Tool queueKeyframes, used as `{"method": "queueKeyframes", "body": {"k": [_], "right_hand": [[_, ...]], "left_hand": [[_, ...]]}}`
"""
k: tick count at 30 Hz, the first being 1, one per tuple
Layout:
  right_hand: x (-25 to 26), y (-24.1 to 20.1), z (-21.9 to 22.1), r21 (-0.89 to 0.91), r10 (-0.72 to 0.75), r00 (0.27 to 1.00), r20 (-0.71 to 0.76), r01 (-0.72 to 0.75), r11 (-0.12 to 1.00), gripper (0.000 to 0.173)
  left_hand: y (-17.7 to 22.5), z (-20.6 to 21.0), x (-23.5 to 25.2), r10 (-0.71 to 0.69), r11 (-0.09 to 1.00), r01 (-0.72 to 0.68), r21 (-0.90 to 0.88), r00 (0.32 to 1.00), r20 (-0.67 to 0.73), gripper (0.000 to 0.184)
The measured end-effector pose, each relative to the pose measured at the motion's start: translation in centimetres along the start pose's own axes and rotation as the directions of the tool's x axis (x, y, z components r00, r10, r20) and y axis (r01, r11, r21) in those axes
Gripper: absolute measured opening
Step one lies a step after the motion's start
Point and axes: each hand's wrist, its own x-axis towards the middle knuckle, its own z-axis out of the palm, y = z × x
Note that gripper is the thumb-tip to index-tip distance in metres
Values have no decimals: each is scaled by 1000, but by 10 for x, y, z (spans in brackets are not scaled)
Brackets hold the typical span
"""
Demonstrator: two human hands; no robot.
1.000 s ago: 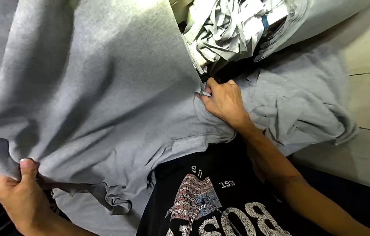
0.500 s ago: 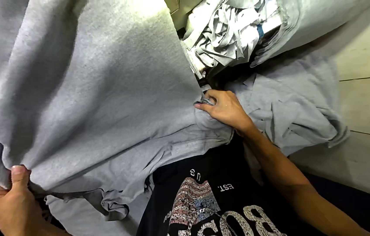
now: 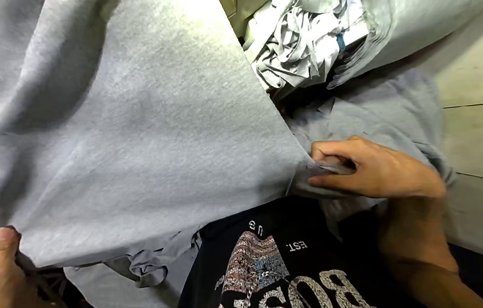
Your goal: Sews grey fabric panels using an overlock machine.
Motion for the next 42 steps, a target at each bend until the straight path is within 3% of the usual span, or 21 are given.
{"method": "queueKeyframes", "body": {"k": [3,5,8,12,14,17,21,25,27,30,31,34,37,42], "right_hand": [[22,1,14,-324,333,929,-162,-369,871,29],[50,24,45,-394,287,894,-344,-415,820,32],[90,45,63,-396,131,917,-377,-287,872,45],[115,42,55,-137,70,947,-312,-118,984,35],[115,42,56,-74,57,953,-298,-82,994,33],[112,42,63,-5,154,925,-348,-166,986,37],[89,32,77,160,384,828,-409,-350,923,40],[79,29,90,218,365,775,-516,-293,931,44],[78,28,95,262,297,779,-552,-177,949,40],[78,26,99,283,252,771,-585,-97,954,37],[76,26,99,289,242,772,-588,-79,954,35],[70,27,100,300,215,778,-591,-35,953,29],[69,27,103,291,211,791,-574,-44,956,25],[69,27,108,347,197,792,-577,19,938,20]], "left_hand": [[1,3,1,-25,1000,25,11,1000,-1,36],[7,14,4,-31,998,31,49,999,8,37],[8,26,8,-30,986,29,162,1000,2,38],[3,30,8,-23,987,17,160,999,35,44],[3,32,3,-57,996,48,73,991,123,59],[1,30,-9,-52,997,65,-43,967,250,81],[9,46,-33,-73,996,81,-23,969,238,97],[7,75,-57,-101,989,120,-85,975,199,113],[9,95,-68,-159,984,169,-58,976,146,97],[10,105,-70,-158,967,160,-201,987,24,35],[11,99,-69,-141,953,139,-268,990,10,28],[13,68,-61,-118,939,103,-328,993,-26,22],[3,33,-50,-119,957,117,-266,993,7,20],[11,13,-38,-104,975,116,-188,992,72,12]]}}
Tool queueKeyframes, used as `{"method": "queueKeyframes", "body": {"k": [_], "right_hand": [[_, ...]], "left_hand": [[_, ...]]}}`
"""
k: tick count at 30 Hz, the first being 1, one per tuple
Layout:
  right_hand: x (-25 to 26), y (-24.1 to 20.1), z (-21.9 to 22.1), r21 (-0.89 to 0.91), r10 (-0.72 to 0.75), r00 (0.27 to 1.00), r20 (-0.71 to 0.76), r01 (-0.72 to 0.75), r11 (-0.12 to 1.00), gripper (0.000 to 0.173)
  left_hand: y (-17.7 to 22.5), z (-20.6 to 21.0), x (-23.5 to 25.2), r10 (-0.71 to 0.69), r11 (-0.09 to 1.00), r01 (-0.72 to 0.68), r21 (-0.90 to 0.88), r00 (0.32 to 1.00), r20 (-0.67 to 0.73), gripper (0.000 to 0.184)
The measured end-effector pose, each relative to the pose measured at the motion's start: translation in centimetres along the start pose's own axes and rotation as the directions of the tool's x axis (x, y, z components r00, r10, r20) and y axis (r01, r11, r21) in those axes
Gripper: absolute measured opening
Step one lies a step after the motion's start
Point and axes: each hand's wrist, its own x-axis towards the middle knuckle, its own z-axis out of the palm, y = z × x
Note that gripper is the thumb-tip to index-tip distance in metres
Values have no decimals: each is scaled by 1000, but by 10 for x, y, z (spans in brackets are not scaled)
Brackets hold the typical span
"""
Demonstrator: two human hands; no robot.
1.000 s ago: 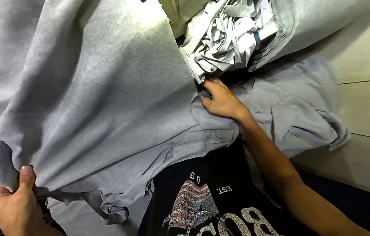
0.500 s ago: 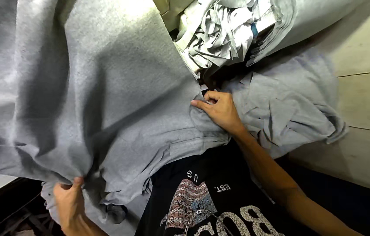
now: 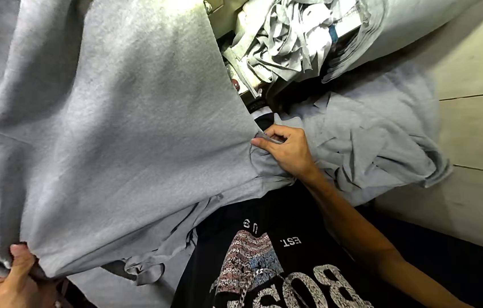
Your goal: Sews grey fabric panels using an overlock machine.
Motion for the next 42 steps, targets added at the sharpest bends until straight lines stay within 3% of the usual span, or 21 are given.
{"method": "queueKeyframes", "body": {"k": [6,16,20,24,27,31,33,36,39,42], "right_hand": [[-4,0,0,37,-57,998,40,56,998,12],[-7,-3,-1,37,-101,990,102,98,995,8],[-10,-8,-1,30,-120,987,110,117,993,15],[-11,-12,6,15,-112,994,2,112,994,23],[-11,-14,12,32,-82,993,-82,85,996,19],[-11,-12,11,48,-88,994,-65,91,995,17],[-11,-9,8,69,-126,991,-45,128,989,17],[-11,1,5,137,-206,978,-30,208,969,16],[-7,6,2,215,-245,968,-49,250,944,16],[-8,5,2,245,-258,964,-58,264,933,14]], "left_hand": [[-8,-2,6,-11,998,12,55,1000,-24,15],[-9,3,15,-24,998,20,66,997,68,16],[-5,10,16,-47,997,44,63,997,60,15],[-4,11,15,-41,998,37,52,996,75,19],[-1,12,10,-12,1000,13,-3,994,105,26],[-8,4,4,38,989,-18,-149,991,131,50],[-3,13,4,33,986,-19,-165,996,85,46],[26,52,-3,-21,999,19,-51,999,-41,19],[38,81,-2,-44,993,62,98,983,-176,23],[32,88,4,-37,994,63,94,966,-257,27]]}}
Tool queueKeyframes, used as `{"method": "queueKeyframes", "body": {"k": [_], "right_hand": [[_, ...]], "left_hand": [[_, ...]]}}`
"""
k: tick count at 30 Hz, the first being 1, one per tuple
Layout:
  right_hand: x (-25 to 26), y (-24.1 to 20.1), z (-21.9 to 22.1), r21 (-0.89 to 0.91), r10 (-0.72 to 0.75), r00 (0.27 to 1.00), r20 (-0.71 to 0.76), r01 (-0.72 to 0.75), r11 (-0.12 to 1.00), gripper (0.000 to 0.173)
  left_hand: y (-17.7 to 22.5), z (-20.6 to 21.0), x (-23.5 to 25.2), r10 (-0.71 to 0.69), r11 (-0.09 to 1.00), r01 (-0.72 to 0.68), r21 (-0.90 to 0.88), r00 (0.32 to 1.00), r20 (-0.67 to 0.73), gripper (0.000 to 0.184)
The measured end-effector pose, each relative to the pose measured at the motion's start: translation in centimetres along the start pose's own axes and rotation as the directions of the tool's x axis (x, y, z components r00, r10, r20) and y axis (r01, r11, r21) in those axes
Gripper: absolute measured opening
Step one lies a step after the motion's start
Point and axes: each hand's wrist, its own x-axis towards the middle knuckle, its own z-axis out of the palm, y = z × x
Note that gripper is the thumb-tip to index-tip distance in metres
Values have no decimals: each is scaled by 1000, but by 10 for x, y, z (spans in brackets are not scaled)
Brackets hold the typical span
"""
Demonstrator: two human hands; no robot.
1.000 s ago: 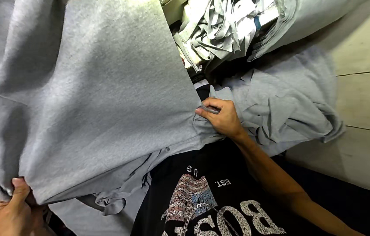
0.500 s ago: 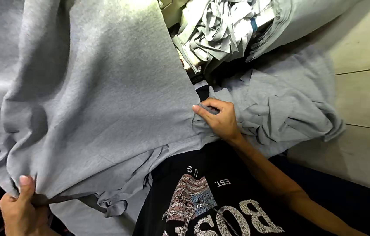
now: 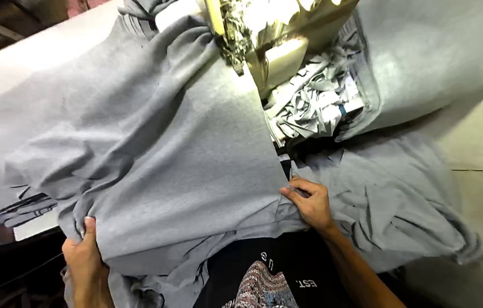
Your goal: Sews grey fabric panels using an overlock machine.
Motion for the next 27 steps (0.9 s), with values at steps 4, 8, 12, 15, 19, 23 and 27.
{"method": "queueKeyframes", "body": {"k": [4,8,12,15,19,23,27], "right_hand": [[2,-2,1,10,1,1000,3,-1,1000,15],[6,0,2,43,-24,1000,4,24,999,17],[14,-4,6,62,-33,999,-3,33,998,16],[25,-11,10,59,-49,998,-26,50,997,14],[49,-24,18,43,-70,997,-29,71,997,15],[77,-39,28,18,-71,996,-44,72,997,12],[102,-48,36,8,-39,998,-49,40,999,12]], "left_hand": [[2,2,5,21,999,-22,-46,1000,-20,28],[12,0,10,77,994,-78,-72,997,-7,26],[18,-2,15,104,990,-106,-95,994,-19,28],[19,-4,21,115,985,-118,-125,993,-33,27],[17,-11,37,170,975,-173,-137,985,-31,34],[23,-18,58,185,961,-191,-200,982,-45,40],[24,-25,83,247,942,-243,-233,969,-14,36]]}}
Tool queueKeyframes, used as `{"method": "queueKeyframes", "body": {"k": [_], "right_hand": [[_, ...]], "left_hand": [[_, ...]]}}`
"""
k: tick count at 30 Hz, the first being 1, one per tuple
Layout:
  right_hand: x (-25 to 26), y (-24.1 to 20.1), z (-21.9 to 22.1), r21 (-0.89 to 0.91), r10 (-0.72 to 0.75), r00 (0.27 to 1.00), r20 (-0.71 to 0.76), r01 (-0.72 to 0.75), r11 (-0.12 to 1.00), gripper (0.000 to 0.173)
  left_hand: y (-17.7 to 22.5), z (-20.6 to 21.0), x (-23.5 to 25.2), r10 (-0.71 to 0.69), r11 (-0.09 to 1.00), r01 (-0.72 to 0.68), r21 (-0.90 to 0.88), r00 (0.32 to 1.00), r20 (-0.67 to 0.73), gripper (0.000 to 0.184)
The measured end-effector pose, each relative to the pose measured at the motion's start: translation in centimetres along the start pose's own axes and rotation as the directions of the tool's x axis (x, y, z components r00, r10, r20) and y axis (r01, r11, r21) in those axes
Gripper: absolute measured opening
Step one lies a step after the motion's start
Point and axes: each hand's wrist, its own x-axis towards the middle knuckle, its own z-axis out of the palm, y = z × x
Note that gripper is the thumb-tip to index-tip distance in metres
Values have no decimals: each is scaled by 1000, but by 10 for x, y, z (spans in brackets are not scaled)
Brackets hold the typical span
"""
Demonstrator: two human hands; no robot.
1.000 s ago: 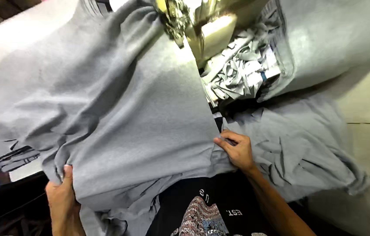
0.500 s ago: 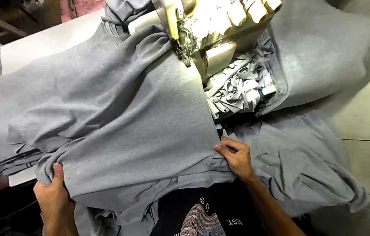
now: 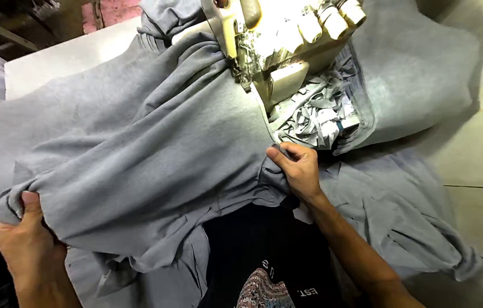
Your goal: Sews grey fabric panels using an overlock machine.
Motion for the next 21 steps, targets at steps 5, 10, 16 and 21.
{"method": "queueKeyframes", "body": {"k": [5,10,16,21], "right_hand": [[25,-7,5,-21,-2,999,36,3,1000,18],[41,-14,7,-54,1,999,49,1,999,29],[46,-13,6,-6,36,996,84,-36,999,31],[48,-14,4,-7,51,993,107,-50,999,30]], "left_hand": [[-2,-5,25,36,999,-36,0,999,-2,44],[6,-2,31,36,999,-36,-15,999,-28,33],[14,1,41,51,998,-50,-48,999,12,30],[83,36,30,-18,1000,18,3,999,-35,35]]}}
